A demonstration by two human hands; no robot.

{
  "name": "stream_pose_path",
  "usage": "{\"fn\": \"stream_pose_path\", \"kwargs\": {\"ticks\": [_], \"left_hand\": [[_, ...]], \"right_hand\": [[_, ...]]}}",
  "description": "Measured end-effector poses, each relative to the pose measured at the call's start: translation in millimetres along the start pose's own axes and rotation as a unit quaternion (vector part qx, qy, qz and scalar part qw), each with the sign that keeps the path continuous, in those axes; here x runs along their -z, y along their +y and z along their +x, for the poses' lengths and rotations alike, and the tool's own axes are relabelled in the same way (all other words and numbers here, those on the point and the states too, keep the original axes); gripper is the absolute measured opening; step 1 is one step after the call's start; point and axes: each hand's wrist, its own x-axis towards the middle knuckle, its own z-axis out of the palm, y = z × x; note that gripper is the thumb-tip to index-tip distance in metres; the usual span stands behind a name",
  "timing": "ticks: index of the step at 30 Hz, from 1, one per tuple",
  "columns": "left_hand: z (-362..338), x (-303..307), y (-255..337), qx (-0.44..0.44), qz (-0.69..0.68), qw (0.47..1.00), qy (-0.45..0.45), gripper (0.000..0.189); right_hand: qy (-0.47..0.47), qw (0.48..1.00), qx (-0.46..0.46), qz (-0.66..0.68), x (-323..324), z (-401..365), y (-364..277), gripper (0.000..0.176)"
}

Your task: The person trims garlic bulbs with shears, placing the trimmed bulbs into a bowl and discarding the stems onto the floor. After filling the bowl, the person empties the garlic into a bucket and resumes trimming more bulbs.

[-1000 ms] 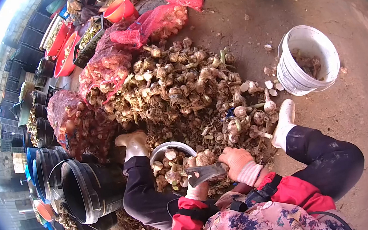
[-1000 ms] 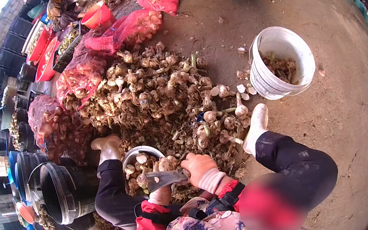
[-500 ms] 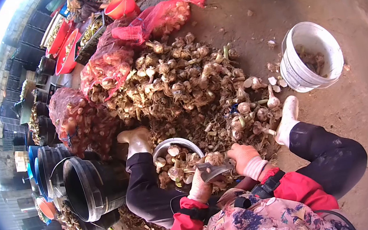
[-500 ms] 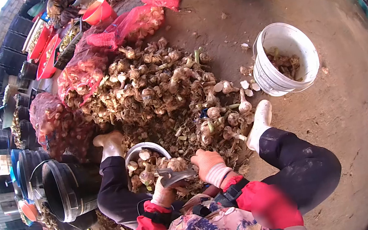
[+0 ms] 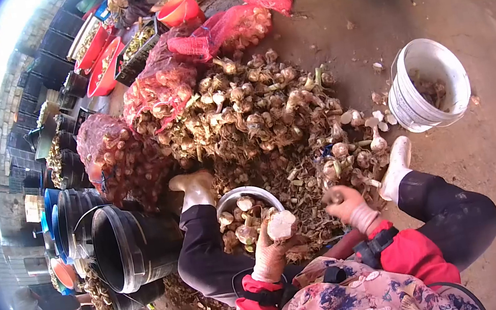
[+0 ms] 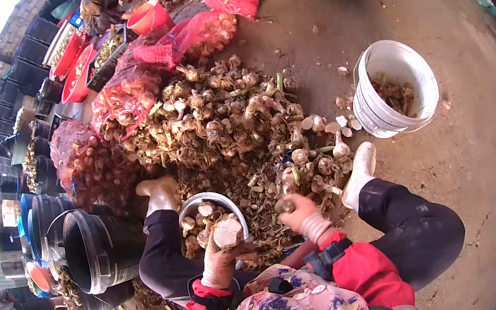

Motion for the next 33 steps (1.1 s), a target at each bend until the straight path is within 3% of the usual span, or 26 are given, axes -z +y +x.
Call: {"fn": "stream_pose_path", "kwargs": {"ticks": [1,4,6,8,10,12,14,15,16,17,18,19,20,21,22,24,25,26,28,30,32,33], "left_hand": [[5,-5,-5,-0.063,0.022,0.997,0.04,0.059],[19,3,-15,-0.109,0.061,0.991,0.051,0.055],[24,-1,-13,-0.109,0.08,0.99,0.046,0.053],[37,2,-20,-0.093,0.018,0.995,0.042,0.061],[49,3,-26,-0.106,0.012,0.993,0.046,0.058],[68,11,-38,-0.127,-0.119,0.984,0.037,0.057],[73,11,-40,-0.121,-0.127,0.985,0.007,0.067],[60,-10,-23,-0.153,-0.004,0.987,-0.041,0.072],[53,-22,-15,-0.182,0.119,0.972,-0.087,0.078],[58,-26,-12,-0.237,0.167,0.95,-0.119,0.085],[56,-27,-7,-0.235,0.166,0.95,-0.119,0.085],[52,-27,-1,-0.116,0.063,0.985,-0.113,0.085],[47,-38,11,0.004,-0.041,0.994,-0.105,0.085],[48,-46,17,0.002,-0.035,0.991,-0.128,0.069],[51,-45,13,0.002,-0.037,0.991,-0.127,0.069],[57,-43,7,-0.048,0.004,0.997,-0.064,0.049],[59,-40,10,-0.037,-0.022,0.995,-0.085,0.035],[61,-33,7,-0.037,-0.023,0.995,-0.085,0.035],[66,-17,-4,-0.025,-0.061,0.997,-0.038,0.038],[61,-25,-3,-0.027,-0.061,0.997,-0.031,0.033],[54,-33,-4,-0.014,-0.096,0.995,-0.016,0.03],[58,-31,-8,0.0,-0.08,0.995,-0.059,0.038]], "right_hand": [[-0.052,0.998,-0.011,0.044,-7,-8,-16,0.024],[-0.204,0.956,-0.068,0.201,-14,-26,-43,0.033],[-0.257,0.922,-0.09,0.275,-17,-30,-45,0.037],[-0.263,0.924,-0.076,0.268,-14,-33,-49,0.037],[-0.202,0.896,-0.082,0.387,-14,-35,-51,0.036],[-0.199,0.889,-0.069,0.406,-13,-32,-56,0.033],[-0.112,0.945,0.024,0.305,-11,-23,-45,0.025],[-0.08,0.978,-0.024,0.19,-1,-22,-57,0.019],[-0.078,0.979,-0.025,0.189,2,-19,-54,0.019],[-0.024,0.982,0.063,0.177,3,-15,-50,0.017],[0.03,0.975,0.15,0.163,4,-12,-47,0.017],[0.043,0.973,0.208,0.093,7,-9,-45,0.017],[0.043,0.973,0.207,0.092,7,-8,-49,0.017],[0.055,0.952,0.29,0.076,6,-7,-54,0.019],[0.065,0.924,0.371,0.059,6,-7,-60,0.021],[0.073,0.939,0.334,0.046,11,-16,-69,0.022],[0.078,0.942,0.316,0.075,11,-13,-53,0.022],[0.083,0.945,0.298,0.104,10,-10,-37,0.022],[0.111,0.936,0.333,0.032,2,-7,-20,0.022],[0.053,0.949,0.273,-0.15,-6,-8,-17,0.025],[0.021,0.952,0.268,-0.146,-11,-3,-13,0.024],[0.016,0.956,0.257,-0.142,-14,2,-6,0.022]]}}
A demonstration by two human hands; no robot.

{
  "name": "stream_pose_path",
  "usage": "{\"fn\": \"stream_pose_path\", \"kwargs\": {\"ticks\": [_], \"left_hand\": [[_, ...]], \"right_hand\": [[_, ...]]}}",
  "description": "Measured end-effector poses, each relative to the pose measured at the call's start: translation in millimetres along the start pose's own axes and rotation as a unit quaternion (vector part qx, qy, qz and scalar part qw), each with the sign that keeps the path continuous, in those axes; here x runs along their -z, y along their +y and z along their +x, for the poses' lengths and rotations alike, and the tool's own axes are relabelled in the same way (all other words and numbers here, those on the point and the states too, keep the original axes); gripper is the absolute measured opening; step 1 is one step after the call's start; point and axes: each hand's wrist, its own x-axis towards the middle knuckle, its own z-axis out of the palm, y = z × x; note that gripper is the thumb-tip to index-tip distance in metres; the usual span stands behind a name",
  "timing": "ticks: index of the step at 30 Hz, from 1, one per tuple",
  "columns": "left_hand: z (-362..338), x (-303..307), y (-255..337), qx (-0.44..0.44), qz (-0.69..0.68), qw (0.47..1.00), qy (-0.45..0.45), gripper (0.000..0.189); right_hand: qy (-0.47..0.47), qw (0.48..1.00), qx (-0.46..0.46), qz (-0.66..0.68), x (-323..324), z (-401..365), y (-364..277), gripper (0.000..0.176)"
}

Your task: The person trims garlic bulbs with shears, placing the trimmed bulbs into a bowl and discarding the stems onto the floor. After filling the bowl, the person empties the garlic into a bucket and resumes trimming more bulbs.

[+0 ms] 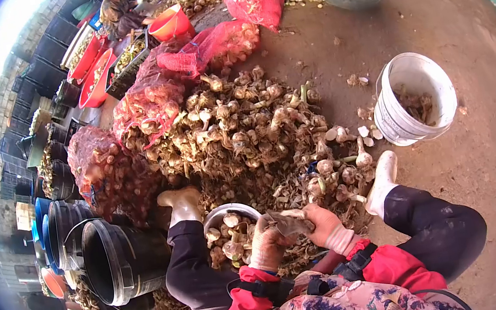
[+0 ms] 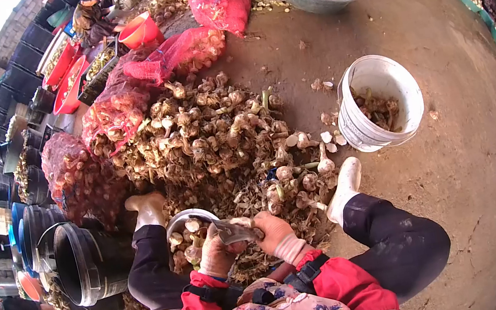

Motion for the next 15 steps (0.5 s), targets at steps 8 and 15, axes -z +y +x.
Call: {"fn": "stream_pose_path", "kwargs": {"ticks": [8,15], "left_hand": [[-31,58,41,-0.021,0.512,0.857,0.058,0.031],[72,76,-2,-0.017,0.596,0.799,0.083,0.043]], "right_hand": [[0.184,0.884,-0.391,0.179,7,-23,114,0.013],[0.383,0.773,-0.345,0.37,72,26,37,0.01]]}}
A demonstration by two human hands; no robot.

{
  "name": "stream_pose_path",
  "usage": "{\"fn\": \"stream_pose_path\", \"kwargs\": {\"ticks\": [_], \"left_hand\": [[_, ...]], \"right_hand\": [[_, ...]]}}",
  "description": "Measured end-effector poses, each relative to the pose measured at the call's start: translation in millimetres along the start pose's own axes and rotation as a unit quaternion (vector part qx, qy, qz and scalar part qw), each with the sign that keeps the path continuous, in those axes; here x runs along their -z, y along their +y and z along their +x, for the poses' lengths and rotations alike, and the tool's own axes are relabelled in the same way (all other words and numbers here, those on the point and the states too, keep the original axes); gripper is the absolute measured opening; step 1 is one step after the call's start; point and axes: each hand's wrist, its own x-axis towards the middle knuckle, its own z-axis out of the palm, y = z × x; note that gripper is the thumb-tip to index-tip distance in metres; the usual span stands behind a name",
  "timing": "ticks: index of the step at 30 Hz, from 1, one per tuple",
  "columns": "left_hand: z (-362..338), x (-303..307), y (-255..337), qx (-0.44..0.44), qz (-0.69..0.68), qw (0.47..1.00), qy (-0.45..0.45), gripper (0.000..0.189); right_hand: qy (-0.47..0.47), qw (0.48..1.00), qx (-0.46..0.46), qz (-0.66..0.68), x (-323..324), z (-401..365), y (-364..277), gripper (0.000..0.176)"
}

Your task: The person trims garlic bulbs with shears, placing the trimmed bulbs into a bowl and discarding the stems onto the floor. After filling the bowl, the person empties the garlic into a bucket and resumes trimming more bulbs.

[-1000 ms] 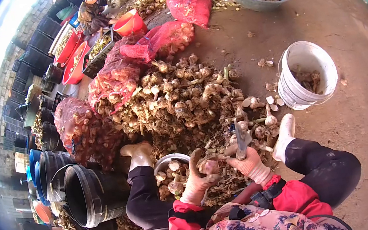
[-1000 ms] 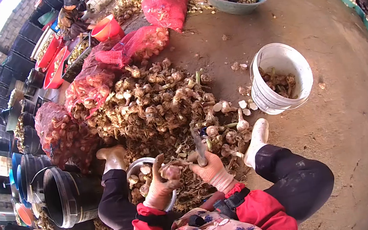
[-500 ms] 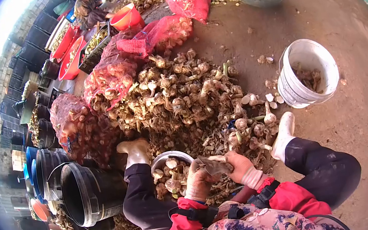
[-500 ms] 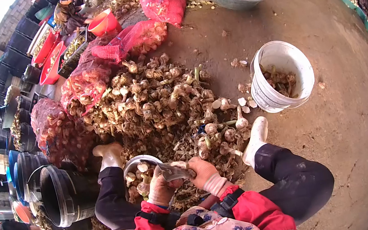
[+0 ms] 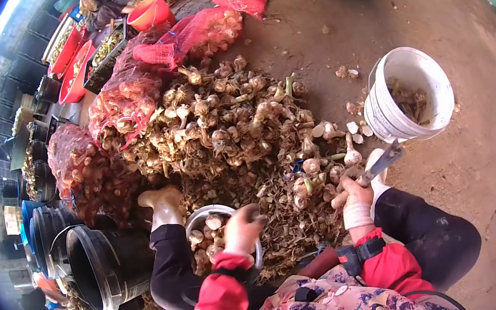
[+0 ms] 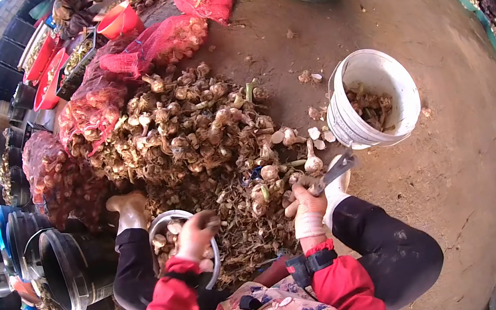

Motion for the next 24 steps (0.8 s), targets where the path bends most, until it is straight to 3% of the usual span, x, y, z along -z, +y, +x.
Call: {"fn": "stream_pose_path", "kwargs": {"ticks": [2,4,5,7,8,9,10,12,13,14,16,17,18,19,21,22,23,24], "left_hand": [[23,-50,50,-0.105,0.218,0.97,0.024,0.053],[50,-98,75,-0.079,0.286,0.954,-0.045,0.074],[68,-125,66,-0.065,0.317,0.944,-0.066,0.073],[85,-138,74,-0.036,0.329,0.941,-0.076,0.064],[88,-138,74,-0.026,0.329,0.941,-0.075,0.06],[86,-136,70,-0.056,0.331,0.94,-0.064,0.058],[77,-127,77,-0.086,0.34,0.934,-0.066,0.058],[56,-110,77,-0.149,0.313,0.936,-0.065,0.062],[43,-102,79,-0.153,0.306,0.937,-0.069,0.062],[27,-86,86,-0.178,0.264,0.947,-0.045,0.065],[7,-53,96,-0.206,0.075,0.976,0.014,0.075],[1,-63,65,-0.201,-0.153,0.963,0.098,0.087],[-16,-49,89,-0.099,-0.294,0.946,0.091,0.09],[-4,-56,63,-0.069,-0.465,0.882,0.012,0.093],[-5,-45,63,-0.074,-0.568,0.814,-0.091,0.099],[-21,-39,67,-0.106,-0.518,0.841,-0.115,0.101],[-31,-27,103,-0.031,-0.561,0.817,-0.132,0.1],[-36,-27,101,-0.035,-0.56,0.817,-0.135,0.1]], "right_hand": [[0.034,0.996,0.038,0.067,-5,-2,1,0.012],[0.026,0.999,0.015,0.029,-3,4,10,0.016],[0.024,1.0,-0.009,-0.009,-1,4,9,0.019],[0.016,0.998,-0.038,-0.051,3,12,17,0.023],[0.014,0.997,0.006,-0.071,8,22,31,0.03],[0.01,0.995,0.047,-0.089,14,28,46,0.036],[-0.041,0.996,0.027,-0.074,12,26,45,0.043],[-0.095,0.965,0.101,-0.224,14,33,63,0.035],[-0.136,0.967,0.061,-0.207,14,33,72,0.027],[-0.143,0.966,0.058,-0.207,11,29,75,0.027],[-0.155,0.988,-0.025,-0.014,10,26,71,0.025],[-0.124,0.986,-0.045,0.104,-13,-5,33,0.027],[-0.156,0.966,-0.105,0.178,-11,0,42,0.024],[-0.185,0.953,-0.132,0.201,-16,-12,30,0.024],[-0.274,0.931,-0.137,0.198,-27,-38,15,0.029],[-0.302,0.93,-0.133,0.161,-28,-46,13,0.033],[-0.309,0.928,-0.151,0.144,-28,-51,20,0.033],[-0.314,0.926,-0.169,0.127,-26,-54,29,0.032]]}}
